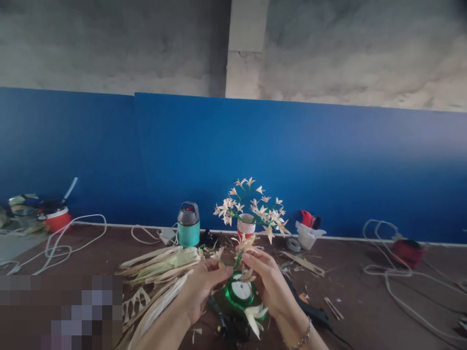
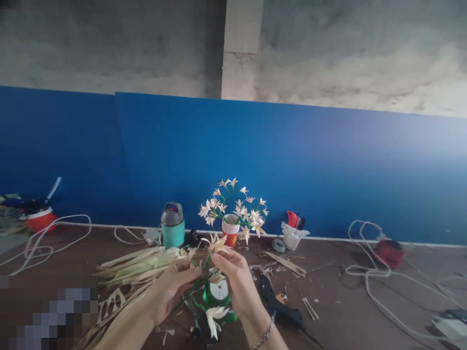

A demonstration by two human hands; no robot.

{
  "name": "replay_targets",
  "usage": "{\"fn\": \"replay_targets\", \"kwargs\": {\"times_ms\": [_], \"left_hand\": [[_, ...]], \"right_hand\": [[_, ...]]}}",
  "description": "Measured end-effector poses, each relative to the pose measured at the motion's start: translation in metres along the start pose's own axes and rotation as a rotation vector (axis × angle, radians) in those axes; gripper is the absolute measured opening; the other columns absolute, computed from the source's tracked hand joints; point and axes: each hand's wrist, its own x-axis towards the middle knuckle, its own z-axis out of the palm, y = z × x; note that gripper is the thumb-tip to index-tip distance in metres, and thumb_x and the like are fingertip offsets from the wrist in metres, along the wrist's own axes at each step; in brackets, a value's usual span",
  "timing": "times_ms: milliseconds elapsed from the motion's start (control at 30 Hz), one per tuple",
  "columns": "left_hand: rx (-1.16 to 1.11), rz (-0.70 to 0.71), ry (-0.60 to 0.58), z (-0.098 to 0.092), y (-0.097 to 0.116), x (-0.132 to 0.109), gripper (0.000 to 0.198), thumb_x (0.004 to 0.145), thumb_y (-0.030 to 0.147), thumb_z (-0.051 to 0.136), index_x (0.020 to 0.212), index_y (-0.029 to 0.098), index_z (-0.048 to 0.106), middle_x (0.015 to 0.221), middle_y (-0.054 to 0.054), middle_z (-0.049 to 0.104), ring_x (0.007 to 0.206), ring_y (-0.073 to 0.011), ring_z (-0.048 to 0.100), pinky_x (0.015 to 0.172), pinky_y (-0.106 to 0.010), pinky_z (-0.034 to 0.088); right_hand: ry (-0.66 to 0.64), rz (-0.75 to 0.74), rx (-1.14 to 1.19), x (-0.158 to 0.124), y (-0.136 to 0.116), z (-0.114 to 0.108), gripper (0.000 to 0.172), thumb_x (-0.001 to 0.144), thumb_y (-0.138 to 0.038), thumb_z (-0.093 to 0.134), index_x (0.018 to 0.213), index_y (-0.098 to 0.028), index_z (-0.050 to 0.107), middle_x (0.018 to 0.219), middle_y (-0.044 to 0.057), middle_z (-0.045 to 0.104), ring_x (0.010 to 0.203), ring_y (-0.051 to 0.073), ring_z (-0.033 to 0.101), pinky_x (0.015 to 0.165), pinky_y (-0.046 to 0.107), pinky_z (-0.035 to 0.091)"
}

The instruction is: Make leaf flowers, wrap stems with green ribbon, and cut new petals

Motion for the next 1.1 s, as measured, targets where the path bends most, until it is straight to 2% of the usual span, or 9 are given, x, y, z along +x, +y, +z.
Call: {"fn": "replay_targets", "kwargs": {"times_ms": [100,200,300,367,433,533,633,867,1100], "left_hand": [[0.035,0.006,0.029,0.002,-0.001,0.001,0.028,0.058,0.038,0.08,0.061,0.013,0.066,0.061,-0.003,0.065,0.063,-0.0168,0.06,0.064,-0.026,0.044],[0.144,0.123,0.247,0.0,0.005,0.001,0.039,0.064,0.039,0.075,0.095,0.017,0.066,0.089,-0.007,0.067,0.084,-0.0222,0.061,0.072,-0.03,0.046],[0.502,0.47,0.435,-0.002,0.011,-0.006,0.047,0.069,0.036,0.071,0.113,0.024,0.058,0.117,-0.009,0.057,0.11,-0.0279,0.05,0.09,-0.039,0.04],[0.782,0.722,0.423,-0.001,0.014,-0.012,0.037,0.072,0.031,0.068,0.108,0.026,0.061,0.125,-0.008,0.051,0.12,-0.0297,0.041,0.099,-0.045,0.033],[0.993,0.835,0.374,0.002,0.015,-0.017,0.023,0.075,0.027,0.065,0.098,0.026,0.065,0.125,-0.008,0.049,0.122,-0.0308,0.038,0.1,-0.049,0.032],[1.17,0.854,0.319,0.006,0.014,-0.02,0.013,0.077,0.021,0.06,0.087,0.025,0.068,0.121,-0.009,0.051,0.12,-0.031,0.038,0.096,-0.05,0.036],[1.205,0.879,0.298,0.007,0.015,-0.02,0.018,0.078,0.015,0.056,0.083,0.027,0.069,0.118,-0.008,0.055,0.118,-0.0304,0.039,0.094,-0.051,0.037],[0.953,0.775,0.274,0.007,0.019,-0.021,0.019,0.08,0.021,0.057,0.068,0.023,0.07,0.106,-0.008,0.06,0.106,-0.027,0.051,0.088,-0.041,0.044],[0.86,0.738,0.41,0.005,0.017,-0.022,0.018,0.079,0.028,0.06,0.066,0.022,0.071,0.105,-0.009,0.06,0.104,-0.0291,0.052,0.09,-0.042,0.04]], "right_hand": [[0.08,-0.015,0.08,0.002,0.003,-0.001,0.019,0.059,-0.027,0.082,0.067,-0.017,0.067,0.065,-0.001,0.065,0.056,0.011,0.055,0.055,0.021,0.042],[0.179,-0.023,0.123,0.005,0.003,-0.004,0.023,0.053,-0.026,0.085,0.063,-0.016,0.066,0.062,-0.001,0.063,0.055,0.011,0.054,0.054,0.02,0.042],[0.19,-0.018,0.069,0.004,0.001,-0.002,0.024,0.054,-0.028,0.085,0.065,-0.015,0.067,0.063,0.0,0.063,0.057,0.011,0.054,0.056,0.021,0.042],[0.128,-0.022,-0.002,0.0,-0.001,0.002,0.024,0.058,-0.032,0.082,0.068,-0.015,0.069,0.066,0.001,0.063,0.06,0.013,0.056,0.058,0.023,0.044],[0.043,-0.062,-0.082,-0.003,-0.002,0.007,0.023,0.061,-0.035,0.08,0.07,-0.015,0.07,0.075,0.003,0.063,0.068,0.016,0.057,0.063,0.024,0.045],[-0.049,-0.174,-0.196,-0.008,-0.005,0.011,0.018,0.065,-0.036,0.077,0.068,-0.018,0.073,0.09,0.005,0.061,0.083,0.018,0.056,0.075,0.026,0.045],[-0.099,-0.244,-0.269,-0.009,-0.005,0.012,0.014,0.069,-0.034,0.074,0.065,-0.02,0.073,0.088,0.004,0.059,0.085,0.018,0.054,0.08,0.027,0.043],[-0.015,-0.267,-0.239,-0.011,-0.002,0.015,0.014,0.067,-0.034,0.075,0.065,-0.02,0.073,0.092,0.005,0.057,0.085,0.02,0.055,0.069,0.027,0.046],[0.006,-0.455,-0.393,-0.015,0.006,0.018,0.004,0.071,-0.025,0.072,0.068,-0.023,0.072,0.101,0.007,0.058,0.098,0.025,0.053,0.082,0.032,0.044]]}}
